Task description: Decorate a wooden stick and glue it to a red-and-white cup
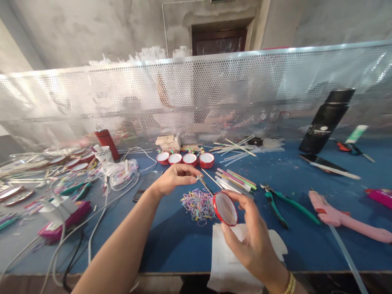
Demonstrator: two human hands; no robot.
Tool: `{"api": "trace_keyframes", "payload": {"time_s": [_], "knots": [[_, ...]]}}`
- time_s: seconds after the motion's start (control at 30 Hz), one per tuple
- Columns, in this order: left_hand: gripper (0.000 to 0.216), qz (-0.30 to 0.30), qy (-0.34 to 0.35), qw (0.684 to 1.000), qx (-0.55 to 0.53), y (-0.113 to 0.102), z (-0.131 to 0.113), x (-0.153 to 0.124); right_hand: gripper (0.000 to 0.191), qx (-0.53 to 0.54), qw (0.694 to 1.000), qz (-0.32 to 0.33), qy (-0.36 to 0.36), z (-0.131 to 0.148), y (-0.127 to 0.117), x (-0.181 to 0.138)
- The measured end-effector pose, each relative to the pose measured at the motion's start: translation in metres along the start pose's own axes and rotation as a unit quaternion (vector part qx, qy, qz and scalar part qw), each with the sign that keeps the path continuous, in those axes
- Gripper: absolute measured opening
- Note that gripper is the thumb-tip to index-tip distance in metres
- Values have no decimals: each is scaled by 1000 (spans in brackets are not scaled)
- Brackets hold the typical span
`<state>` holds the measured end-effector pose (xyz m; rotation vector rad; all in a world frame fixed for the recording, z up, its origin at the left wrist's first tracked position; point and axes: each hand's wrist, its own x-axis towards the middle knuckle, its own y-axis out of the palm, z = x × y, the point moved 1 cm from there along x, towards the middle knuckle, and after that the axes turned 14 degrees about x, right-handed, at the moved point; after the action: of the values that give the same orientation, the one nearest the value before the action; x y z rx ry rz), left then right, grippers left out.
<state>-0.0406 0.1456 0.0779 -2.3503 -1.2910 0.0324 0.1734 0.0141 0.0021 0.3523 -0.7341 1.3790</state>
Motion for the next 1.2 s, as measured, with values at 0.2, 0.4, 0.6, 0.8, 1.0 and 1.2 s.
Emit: {"api": "trace_keyframes", "payload": {"time_s": [0.2, 0.4, 0.6, 0.8, 1.0, 1.2], "knots": [[35, 3, -3, 1000, 3, 0, 1, 0, 50, -3, 1000, -3, 3, 1, 0, 1], [36, 7, -3, 1000, 8, -1, 2, -1, 50, 4, 1000, -4, 4, 0, 0, 0], [37, 11, -1, 1000, -2, -1, 3, -1, 49, -4, 1000, -6, 4, 0, 0, 0], [36, 20, -13, 1000, -17, -2, 5, -1, 50, 0, 1000, -8, -5, 1, 0, 0], [33, 18, -18, 1000, -17, -1, 4, -1, 51, -3, 1000, -8, -6, 0, 1, 0], [36, 7, -23, 1000, -16, 0, 2, -1, 51, -5, 1000, -7, -3, -1, 0, 0]]}}
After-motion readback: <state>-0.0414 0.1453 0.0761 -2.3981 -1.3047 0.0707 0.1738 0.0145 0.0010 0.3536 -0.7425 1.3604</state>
